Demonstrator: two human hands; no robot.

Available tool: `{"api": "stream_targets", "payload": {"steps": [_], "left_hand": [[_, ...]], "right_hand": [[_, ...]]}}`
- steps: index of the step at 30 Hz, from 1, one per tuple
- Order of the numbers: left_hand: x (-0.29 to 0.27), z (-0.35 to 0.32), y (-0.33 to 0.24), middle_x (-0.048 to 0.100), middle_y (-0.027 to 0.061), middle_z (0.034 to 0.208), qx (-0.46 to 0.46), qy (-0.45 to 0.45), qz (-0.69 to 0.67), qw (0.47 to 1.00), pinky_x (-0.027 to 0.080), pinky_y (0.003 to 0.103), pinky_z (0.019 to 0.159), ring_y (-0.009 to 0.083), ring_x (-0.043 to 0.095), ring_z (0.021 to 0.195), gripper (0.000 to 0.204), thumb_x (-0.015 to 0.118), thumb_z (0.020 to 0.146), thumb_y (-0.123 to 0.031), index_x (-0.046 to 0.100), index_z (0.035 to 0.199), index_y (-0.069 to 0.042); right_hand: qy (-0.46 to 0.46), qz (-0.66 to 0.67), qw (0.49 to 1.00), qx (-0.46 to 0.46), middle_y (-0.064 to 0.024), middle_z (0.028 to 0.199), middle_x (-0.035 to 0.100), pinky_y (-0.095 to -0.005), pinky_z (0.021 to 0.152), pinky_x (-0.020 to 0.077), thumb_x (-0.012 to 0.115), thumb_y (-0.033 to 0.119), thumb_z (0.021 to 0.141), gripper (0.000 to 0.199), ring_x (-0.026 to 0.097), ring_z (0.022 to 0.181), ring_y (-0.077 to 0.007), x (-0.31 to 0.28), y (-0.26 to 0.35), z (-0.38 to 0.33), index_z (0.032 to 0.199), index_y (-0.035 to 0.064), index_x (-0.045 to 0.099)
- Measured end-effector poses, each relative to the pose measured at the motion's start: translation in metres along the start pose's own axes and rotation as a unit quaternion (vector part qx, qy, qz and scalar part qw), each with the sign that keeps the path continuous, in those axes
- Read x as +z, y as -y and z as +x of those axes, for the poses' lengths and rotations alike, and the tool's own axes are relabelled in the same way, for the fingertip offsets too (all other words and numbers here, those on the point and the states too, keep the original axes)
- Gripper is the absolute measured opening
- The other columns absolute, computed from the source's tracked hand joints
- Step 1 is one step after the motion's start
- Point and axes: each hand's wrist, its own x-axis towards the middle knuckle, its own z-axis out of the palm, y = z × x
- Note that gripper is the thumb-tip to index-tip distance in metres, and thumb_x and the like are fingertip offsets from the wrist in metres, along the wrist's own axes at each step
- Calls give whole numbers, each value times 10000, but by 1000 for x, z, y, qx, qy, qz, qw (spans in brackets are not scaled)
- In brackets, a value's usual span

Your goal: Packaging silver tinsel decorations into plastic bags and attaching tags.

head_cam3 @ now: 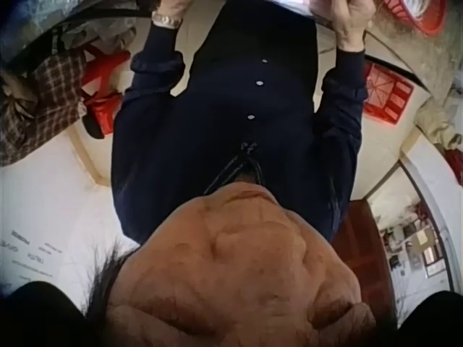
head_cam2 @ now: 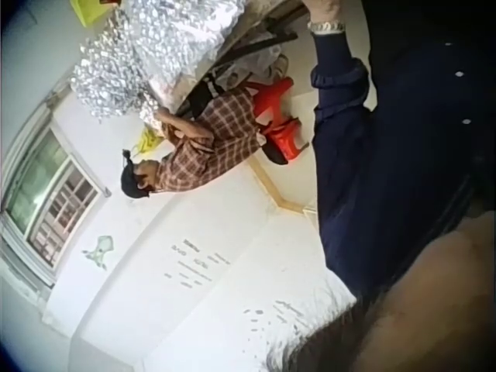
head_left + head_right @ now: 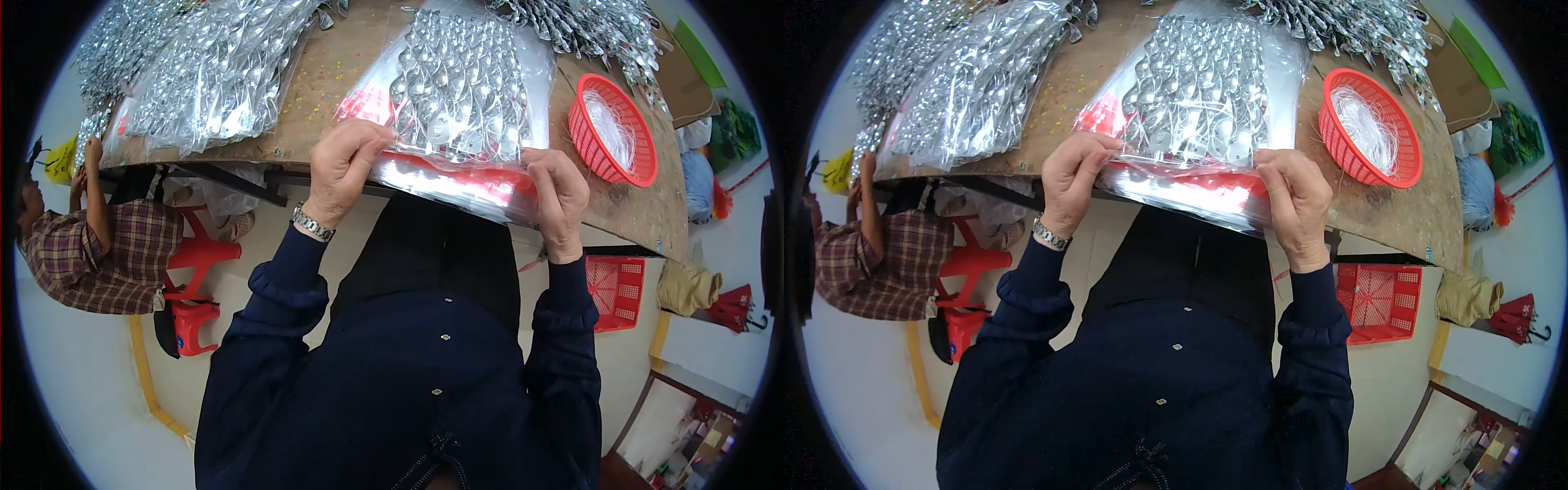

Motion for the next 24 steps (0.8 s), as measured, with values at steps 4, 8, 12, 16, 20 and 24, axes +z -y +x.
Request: {"api": "stream_targets", "payload": {"steps": [4, 8, 12, 16, 20, 24], "left_hand": [[5, -1, -9, 639, 105, 774, -63, -21, 18, 998, 461, 294, 646, 192, 606, 705, 97, 607, 888, -36, 628, 809, 17], [14, -3, -5, 598, 88, 704, -69, -64, 12, 996, 423, 296, 594, 179, 559, 636, 122, 613, 885, -61, 610, 792, 17], [17, -2, -7, 575, 91, 670, -95, -78, 37, 992, 414, 305, 573, 181, 542, 605, 159, 622, 877, -75, 582, 755, 19], [18, 0, -7, 552, 100, 647, -99, -73, 57, 991, 406, 314, 556, 185, 524, 578, 178, 624, 871, -84, 569, 739, 21], [21, 2, -11, 520, 108, 621, -134, -80, 68, 985, 394, 327, 539, 190, 501, 550, 184, 617, 858, -89, 553, 722, 17], [23, 5, -18, 506, 127, 615, -142, -80, 107, 981, 383, 343, 528, 207, 482, 531, 188, 604, 841, -84, 529, 700, 15]], "right_hand": [[-18, 45, 994, 99, -65, 772, 605, -256, 652, 418, 615, 35, 876, 108, 536, 700, -123, 6, 8, 1, 790, -26, 595], [-37, 48, 989, 137, -51, 707, 541, -258, 613, 396, 616, 55, 880, 142, 499, 657, -115, 8, 9, -1, 777, -39, 585], [-24, 37, 986, 158, 4, 764, 563, -212, 658, 381, 585, 85, 922, 153, 490, 724, -60, 7, 1, -3, 820, -27, 608], [-14, 25, 983, 181, 15, 724, 547, -216, 632, 376, 591, 103, 915, 178, 481, 687, -57, 6, -7, 1, 795, -27, 603], [-17, -11, 981, 192, 12, 678, 527, -225, 610, 372, 597, 113, 903, 198, 466, 653, -60, 6, -4, 6, 762, -26, 593], [-16, -69, 979, 191, -18, 652, 509, -251, 592, 375, 601, 128, 896, 218, 454, 631, -78, 7, -1, 9, 757, -39, 576]]}}
